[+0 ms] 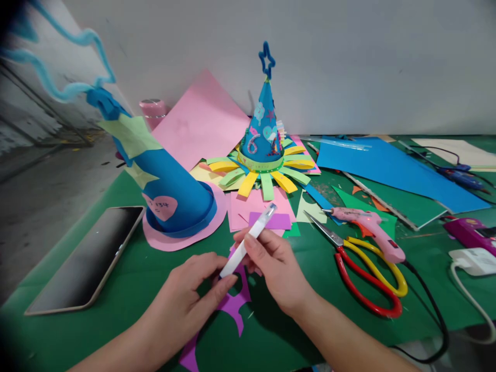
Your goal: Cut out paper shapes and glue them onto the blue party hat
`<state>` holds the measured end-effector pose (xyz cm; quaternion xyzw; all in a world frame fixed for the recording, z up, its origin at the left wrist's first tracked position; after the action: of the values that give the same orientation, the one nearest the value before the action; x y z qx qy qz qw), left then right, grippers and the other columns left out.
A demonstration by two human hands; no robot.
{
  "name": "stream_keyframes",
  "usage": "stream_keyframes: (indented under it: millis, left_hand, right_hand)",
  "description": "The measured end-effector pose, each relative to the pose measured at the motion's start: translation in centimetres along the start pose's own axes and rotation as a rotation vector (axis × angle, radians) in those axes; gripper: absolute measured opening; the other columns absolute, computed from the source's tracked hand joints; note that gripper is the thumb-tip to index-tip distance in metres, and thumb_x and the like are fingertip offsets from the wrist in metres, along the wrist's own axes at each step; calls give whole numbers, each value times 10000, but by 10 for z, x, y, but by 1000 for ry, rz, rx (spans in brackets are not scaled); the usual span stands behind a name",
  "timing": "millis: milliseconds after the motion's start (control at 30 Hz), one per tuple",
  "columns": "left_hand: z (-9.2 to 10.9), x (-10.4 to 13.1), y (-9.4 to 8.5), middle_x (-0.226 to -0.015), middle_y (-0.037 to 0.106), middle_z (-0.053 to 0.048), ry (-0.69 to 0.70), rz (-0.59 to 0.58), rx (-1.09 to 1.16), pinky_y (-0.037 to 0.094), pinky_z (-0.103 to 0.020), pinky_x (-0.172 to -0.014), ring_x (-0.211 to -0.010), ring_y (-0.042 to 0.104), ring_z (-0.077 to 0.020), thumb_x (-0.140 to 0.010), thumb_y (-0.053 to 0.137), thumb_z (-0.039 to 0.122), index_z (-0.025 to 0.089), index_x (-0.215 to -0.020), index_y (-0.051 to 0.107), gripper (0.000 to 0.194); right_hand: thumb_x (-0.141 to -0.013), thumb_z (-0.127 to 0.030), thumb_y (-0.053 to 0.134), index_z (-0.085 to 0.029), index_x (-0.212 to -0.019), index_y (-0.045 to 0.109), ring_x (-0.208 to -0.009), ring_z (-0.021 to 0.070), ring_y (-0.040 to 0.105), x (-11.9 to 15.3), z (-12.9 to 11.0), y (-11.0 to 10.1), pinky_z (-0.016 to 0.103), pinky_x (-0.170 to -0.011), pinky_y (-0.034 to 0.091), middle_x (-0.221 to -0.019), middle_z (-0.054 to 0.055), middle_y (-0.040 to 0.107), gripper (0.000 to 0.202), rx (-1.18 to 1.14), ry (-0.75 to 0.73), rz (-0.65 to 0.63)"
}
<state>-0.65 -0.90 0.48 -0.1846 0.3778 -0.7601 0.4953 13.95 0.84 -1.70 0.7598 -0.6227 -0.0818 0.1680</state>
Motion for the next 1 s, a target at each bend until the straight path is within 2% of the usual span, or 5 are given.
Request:
stream_keyframes:
  millis: [200, 367, 500, 700, 1000]
  left_hand:
    - [10, 9, -28, -1116, 516, -132, 290, 523, -449, 340, -438, -843, -1033, 455, -274, -797, 488, 237, 148, -1114, 482, 330]
    - [8, 13, -21, -726, 612, -22, 368, 211, -571, 338, -412, -749, -745, 546, -213, -851, 388, 271, 177, -955, 569, 230]
    - [-1, 25, -10, -580, 557, 5, 379, 156, -446, 356, -329, -606, -532, 488, -148, -876, 291, 242, 185, -721, 545, 303]
    - [-1, 35, -2, -537, 522, 15, 369, 238, -155, 329, -249, -453, -451, 443, -125, -888, 264, 297, 199, -702, 491, 310]
    - [10, 29, 3, -434, 453, 24, 411, 339, -149, 276, -242, -383, -372, 384, -106, -891, 237, 355, 192, -557, 462, 435]
  right_hand:
    - [-881, -346, 364, -198, -721, 497, -596, 113, 422, 8, -39, 1, 243, -551, 322, -664, -21, 492, 255, 973, -97, -340]
    - [-887, -346, 345, -207, -765, 527, -640, 130, 467, 15, -58, 9, 255, -561, 304, -700, -8, 563, 259, 1403, -197, -594]
    - [-841, -335, 458, -234, -856, 591, -668, 133, 512, 22, -58, -2, 244, -579, 346, -729, -2, 594, 167, 1167, -145, -565]
    - [-704, -482, 593, -305, -980, 565, -544, 93, 476, 38, -21, -15, 194, -490, 378, -666, -39, 543, 328, 180, -16, -241]
    - [-823, -349, 482, -298, -875, 621, -527, 98, 436, 52, -17, 8, 219, -475, 351, -642, -5, 510, 157, 156, -153, -82]
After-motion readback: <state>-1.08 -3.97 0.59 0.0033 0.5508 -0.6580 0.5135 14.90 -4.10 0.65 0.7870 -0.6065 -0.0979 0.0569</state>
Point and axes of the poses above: each hand's wrist, its own x-axis away from the middle knuckle, its own y-axis out of the palm, z = x × y, the point moved 2 cm from there along -x, towards the middle knuckle
